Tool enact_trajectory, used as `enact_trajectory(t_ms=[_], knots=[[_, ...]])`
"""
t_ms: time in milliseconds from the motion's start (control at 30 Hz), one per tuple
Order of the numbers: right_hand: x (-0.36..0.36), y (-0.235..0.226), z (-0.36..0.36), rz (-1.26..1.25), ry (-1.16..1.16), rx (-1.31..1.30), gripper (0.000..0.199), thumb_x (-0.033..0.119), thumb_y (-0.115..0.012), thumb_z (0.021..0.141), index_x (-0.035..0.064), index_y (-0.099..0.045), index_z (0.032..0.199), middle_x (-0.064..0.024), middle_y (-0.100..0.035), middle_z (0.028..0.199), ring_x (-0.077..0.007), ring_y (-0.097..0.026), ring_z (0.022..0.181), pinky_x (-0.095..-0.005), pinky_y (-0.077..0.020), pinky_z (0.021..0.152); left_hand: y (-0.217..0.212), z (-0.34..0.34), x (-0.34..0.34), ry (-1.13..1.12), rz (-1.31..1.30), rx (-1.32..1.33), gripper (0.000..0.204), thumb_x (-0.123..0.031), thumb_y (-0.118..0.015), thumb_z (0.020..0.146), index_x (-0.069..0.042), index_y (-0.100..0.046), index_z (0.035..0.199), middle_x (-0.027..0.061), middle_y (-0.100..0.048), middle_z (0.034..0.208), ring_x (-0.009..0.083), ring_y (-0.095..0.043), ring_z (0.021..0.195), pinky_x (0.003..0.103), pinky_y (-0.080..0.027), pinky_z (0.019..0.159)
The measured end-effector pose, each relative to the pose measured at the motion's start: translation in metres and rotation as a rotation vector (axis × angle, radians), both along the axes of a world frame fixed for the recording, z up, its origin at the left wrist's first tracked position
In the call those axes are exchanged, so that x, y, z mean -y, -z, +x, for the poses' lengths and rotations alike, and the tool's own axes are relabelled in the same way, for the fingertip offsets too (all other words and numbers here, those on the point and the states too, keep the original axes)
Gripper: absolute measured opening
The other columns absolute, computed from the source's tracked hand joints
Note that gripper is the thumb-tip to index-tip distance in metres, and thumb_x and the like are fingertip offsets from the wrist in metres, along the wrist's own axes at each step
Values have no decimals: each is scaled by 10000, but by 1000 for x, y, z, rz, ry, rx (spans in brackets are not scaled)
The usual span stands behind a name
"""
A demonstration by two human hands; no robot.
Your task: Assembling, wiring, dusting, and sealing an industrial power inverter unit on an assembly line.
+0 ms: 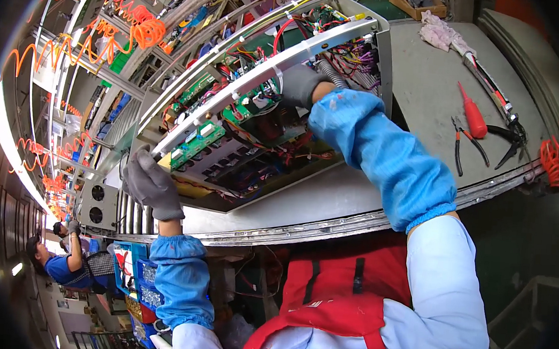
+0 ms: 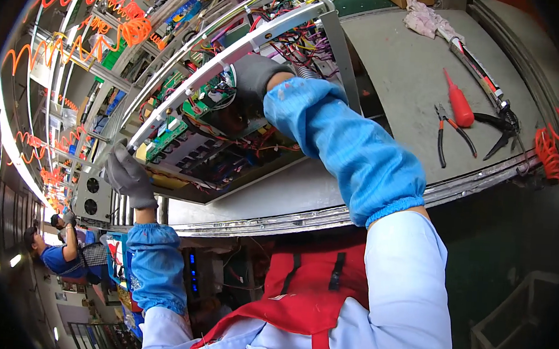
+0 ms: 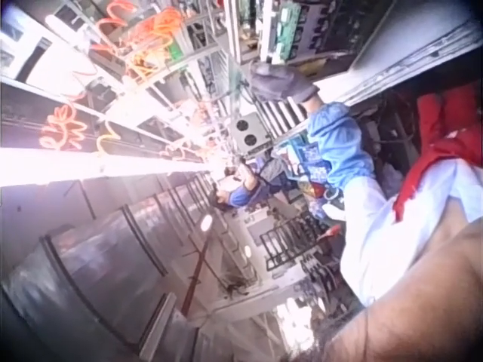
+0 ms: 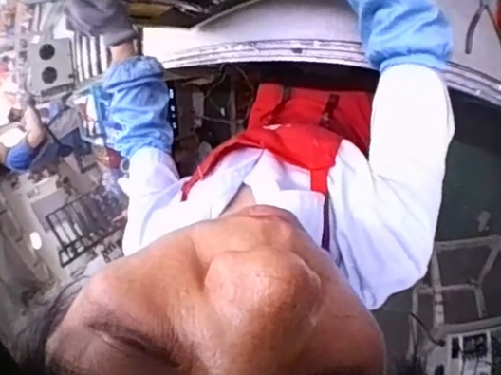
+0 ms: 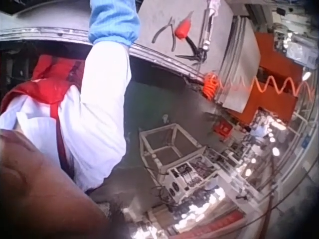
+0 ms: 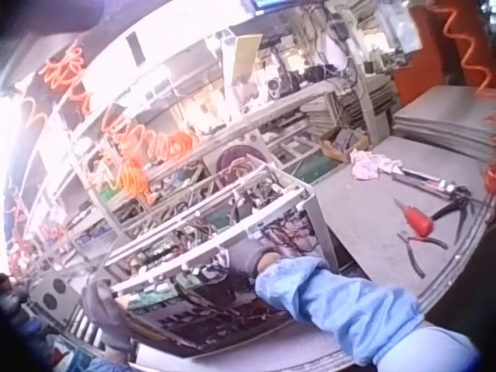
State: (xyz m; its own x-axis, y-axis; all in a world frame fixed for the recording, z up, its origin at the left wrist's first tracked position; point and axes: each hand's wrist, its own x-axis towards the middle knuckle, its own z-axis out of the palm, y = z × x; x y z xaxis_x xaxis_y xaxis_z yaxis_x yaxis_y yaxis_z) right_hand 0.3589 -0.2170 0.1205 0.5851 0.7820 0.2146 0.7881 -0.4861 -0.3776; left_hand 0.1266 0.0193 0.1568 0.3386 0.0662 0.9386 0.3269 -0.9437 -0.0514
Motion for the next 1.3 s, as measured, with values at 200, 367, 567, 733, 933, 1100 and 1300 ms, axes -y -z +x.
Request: enact_trajectory(t_ms=[200,367,567,733,933,1100,1300], knots=[[3,7,-9,167,57,-88,400,397,-675,766,119,-721,1049,-192,-688,1047,-369,-663,967,-435,-523,874,-2,-5,3,5,-151,-80,405,-350,-383,1001,-77,-683,1011,106,-686,941,318,-594,907,425,-403,863],[2,2,-22,223,151,-62,321,340,-703,734,95,-737,939,-190,-699,971,-362,-675,937,-447,-536,833,-4,-4,5,-1,-173,-89,425,-355,-374,1001,-60,-682,1001,136,-673,978,344,-587,956,439,-398,879],[2,6,-30,307,184,-137,336,334,-690,746,77,-728,960,-203,-695,978,-360,-678,928,-451,-534,824,-1,-3,3,86,-151,-53,398,-330,-360,1015,-88,-676,1012,122,-659,898,329,-594,907,451,-405,842],[5,17,-48,423,239,14,362,307,-678,759,78,-683,1040,-177,-664,1019,-371,-647,932,-464,-527,812,-1,-7,4,80,-108,-72,406,-342,-360,1013,-78,-669,1008,114,-658,899,334,-584,895,446,-392,849],[142,107,-139,588,210,286,245,124,-655,811,53,-667,1045,-157,-630,939,-346,-616,843,-429,-511,753,2,-2,-3,119,-119,-30,411,-385,-385,998,-91,-673,989,138,-662,904,355,-584,890,471,-408,836],[297,144,-95,280,1069,331,409,286,-643,851,47,-568,1175,-185,-577,1172,-290,-532,1155,-441,-467,934,0,-5,-6,92,-53,-49,378,-352,-402,989,-92,-677,982,140,-665,942,352,-585,884,456,-411,839],[365,156,-22,-166,1333,-73,592,493,-659,806,42,-587,1183,-214,-602,1186,-347,-595,1100,-467,-485,917,-12,-14,6,67,-116,-142,344,-330,-412,993,-102,-670,989,123,-665,959,337,-581,912,445,-413,861]])
